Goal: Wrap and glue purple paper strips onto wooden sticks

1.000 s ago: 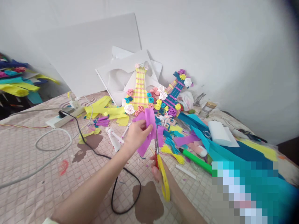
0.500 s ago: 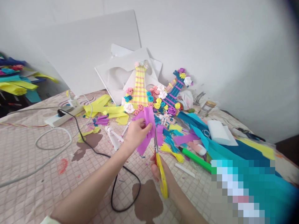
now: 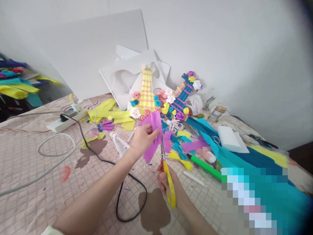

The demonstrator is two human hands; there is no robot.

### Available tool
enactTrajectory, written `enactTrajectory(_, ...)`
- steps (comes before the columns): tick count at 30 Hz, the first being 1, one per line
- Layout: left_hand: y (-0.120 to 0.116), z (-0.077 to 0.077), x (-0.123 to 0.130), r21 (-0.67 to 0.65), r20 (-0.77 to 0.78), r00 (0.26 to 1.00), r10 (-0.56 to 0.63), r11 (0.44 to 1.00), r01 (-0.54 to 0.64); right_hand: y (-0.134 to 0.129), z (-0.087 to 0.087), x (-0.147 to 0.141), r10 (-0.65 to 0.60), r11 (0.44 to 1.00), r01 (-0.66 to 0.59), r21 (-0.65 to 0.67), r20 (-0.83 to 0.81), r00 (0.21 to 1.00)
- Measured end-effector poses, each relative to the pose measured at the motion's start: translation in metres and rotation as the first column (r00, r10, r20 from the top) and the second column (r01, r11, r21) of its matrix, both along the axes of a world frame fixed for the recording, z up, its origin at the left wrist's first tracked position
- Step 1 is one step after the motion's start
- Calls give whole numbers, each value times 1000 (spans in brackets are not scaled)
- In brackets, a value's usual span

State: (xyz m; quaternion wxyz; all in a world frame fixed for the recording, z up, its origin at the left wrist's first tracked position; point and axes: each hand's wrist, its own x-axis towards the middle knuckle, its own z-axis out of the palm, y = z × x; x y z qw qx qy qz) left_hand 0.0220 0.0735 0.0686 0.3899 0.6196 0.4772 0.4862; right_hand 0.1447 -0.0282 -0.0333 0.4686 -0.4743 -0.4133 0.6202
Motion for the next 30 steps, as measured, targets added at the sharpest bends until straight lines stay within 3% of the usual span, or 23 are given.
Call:
enactTrajectory(5,1,-1,-1,-9,15,1000,-18,1000,18,-3,12,0,14,998,-15,-59,-6,1000)
enactTrajectory(30,2,-1,-1,-62,100,993,-58,996,64,-2,17,1,15,987,-19,-158,-25,1000)
